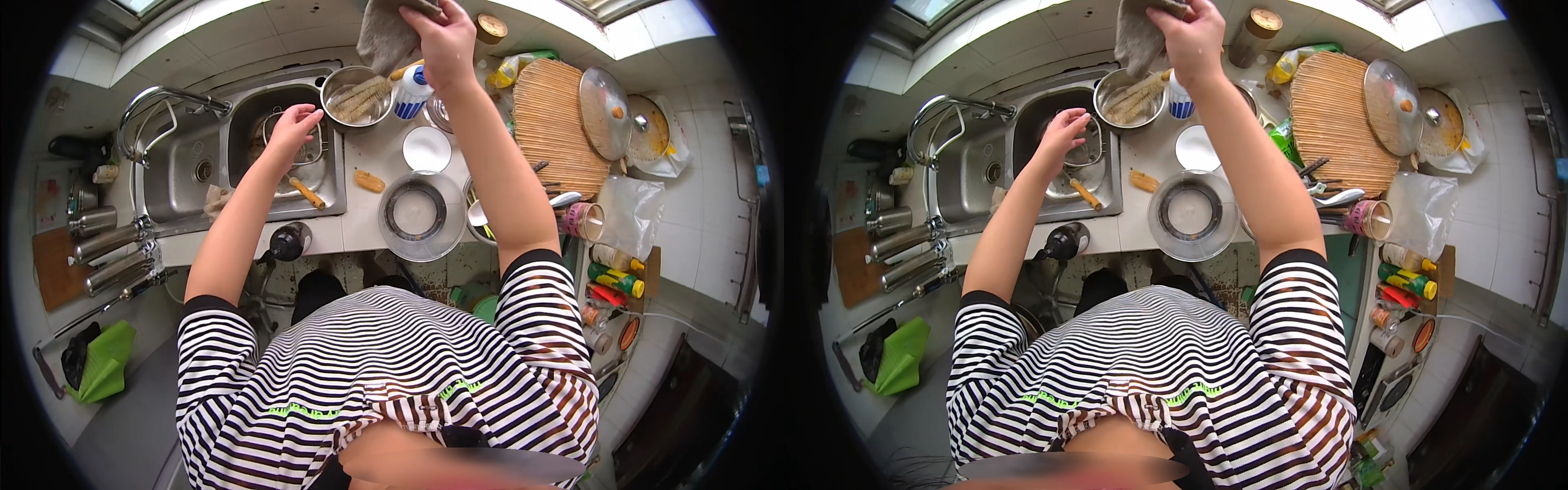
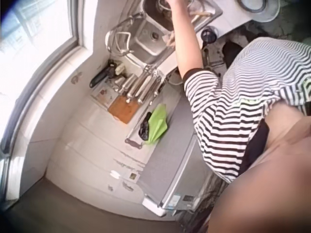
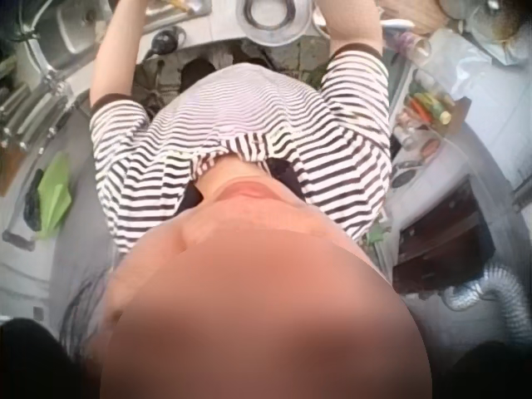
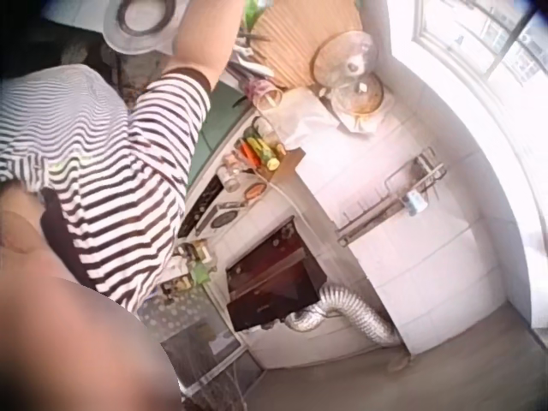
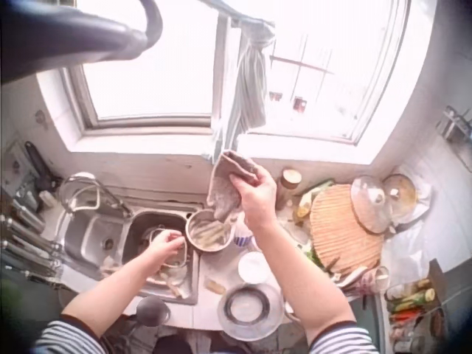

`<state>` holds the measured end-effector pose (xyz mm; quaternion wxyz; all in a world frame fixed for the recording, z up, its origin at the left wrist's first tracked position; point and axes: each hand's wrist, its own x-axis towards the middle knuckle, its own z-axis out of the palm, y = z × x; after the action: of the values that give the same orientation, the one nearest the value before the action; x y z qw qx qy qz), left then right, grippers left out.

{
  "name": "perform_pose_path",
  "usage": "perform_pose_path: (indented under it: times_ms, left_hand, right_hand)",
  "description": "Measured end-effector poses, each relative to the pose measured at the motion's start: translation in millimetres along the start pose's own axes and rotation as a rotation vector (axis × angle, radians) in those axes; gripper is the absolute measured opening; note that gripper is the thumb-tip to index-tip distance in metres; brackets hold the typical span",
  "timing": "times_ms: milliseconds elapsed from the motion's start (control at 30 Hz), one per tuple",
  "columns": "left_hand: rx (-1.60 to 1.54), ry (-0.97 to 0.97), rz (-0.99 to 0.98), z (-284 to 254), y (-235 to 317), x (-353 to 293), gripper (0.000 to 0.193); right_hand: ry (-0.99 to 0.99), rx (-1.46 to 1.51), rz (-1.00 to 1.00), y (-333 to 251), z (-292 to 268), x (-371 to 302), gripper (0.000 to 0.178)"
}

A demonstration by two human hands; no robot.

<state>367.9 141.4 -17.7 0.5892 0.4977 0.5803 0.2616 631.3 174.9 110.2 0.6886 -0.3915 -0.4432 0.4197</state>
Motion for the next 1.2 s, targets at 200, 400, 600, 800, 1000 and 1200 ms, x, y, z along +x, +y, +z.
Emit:
perform_pose_path:
  times_ms: [200,400,600,800,1000,1200]
  left_hand:
    - [0.191,0.056,-0.251,27.7,-2.1,50.6,0.062]
    - [0.326,0.092,-0.168,41.5,-25.3,80.7,0.032]
    - [0.461,0.083,-0.141,25.6,-0.4,49.5,0.029]
    - [0.286,0.073,-0.185,-63.6,56.7,5.5,0.029]
    - [0.282,0.192,-0.121,-155.2,141.6,15.4,0.028]
    - [0.154,0.343,-0.037,-212.5,204.5,88.8,0.025]
  right_hand:
    - [-0.244,-0.835,0.033,39.9,-11.6,69.7,0.045]
    - [-0.119,-0.556,-0.038,3.8,-46.3,40.9,0.031]
    - [0.056,-0.288,0.081,-45.5,-82.8,-35.8,0.026]
    - [0.132,-0.395,0.093,-66.1,-125.7,-96.0,0.024]
    - [0.179,-0.420,0.177,-64.7,-124.0,-124.6,0.024]
    - [0.062,-0.447,0.186,-56.6,-83.7,-134.9,0.021]
